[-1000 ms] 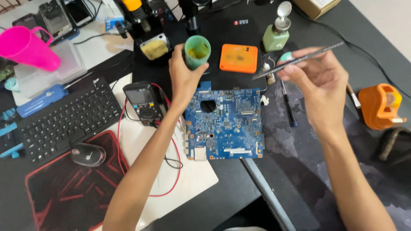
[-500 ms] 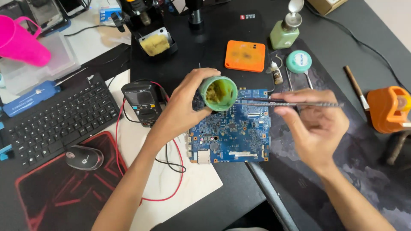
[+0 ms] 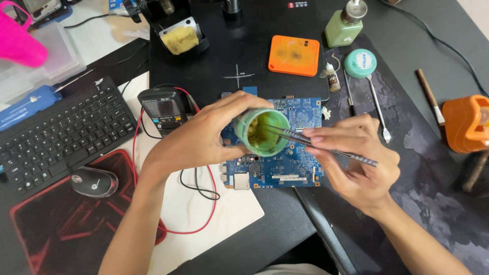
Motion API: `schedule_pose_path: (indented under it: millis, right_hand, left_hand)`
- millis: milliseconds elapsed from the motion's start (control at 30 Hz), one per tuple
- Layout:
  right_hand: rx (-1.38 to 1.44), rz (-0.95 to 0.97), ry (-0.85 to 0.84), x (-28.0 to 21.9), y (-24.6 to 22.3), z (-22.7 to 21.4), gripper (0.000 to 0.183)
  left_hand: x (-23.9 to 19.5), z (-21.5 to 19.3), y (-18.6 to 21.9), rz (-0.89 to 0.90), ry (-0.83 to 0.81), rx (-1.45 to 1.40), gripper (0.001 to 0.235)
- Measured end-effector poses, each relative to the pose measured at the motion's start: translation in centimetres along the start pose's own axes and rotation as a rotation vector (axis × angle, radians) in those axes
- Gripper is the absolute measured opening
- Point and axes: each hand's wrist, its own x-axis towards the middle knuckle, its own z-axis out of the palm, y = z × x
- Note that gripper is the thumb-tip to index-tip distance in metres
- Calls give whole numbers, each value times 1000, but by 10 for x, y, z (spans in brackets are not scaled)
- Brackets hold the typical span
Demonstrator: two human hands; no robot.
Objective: The person applies a liquid from a bottle onto a blue circuit board using a cotton swab. They then use a multimeter with probes to test various points on the board. Finally, the person uses a hot air gun to heat a specific area of the circuit board while holding it with tweezers.
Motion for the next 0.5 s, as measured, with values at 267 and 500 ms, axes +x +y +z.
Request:
schedule_pose_path:
  millis: [267, 500]
  right_hand:
    - [-44, 12, -47, 2, -9, 1, 26]
    - [-85, -17, -66, 4, -13, 4, 25]
  left_hand:
    - [0, 4, 2, 18, -50, 52, 72]
    - [1, 4, 2, 3, -68, 76, 73]
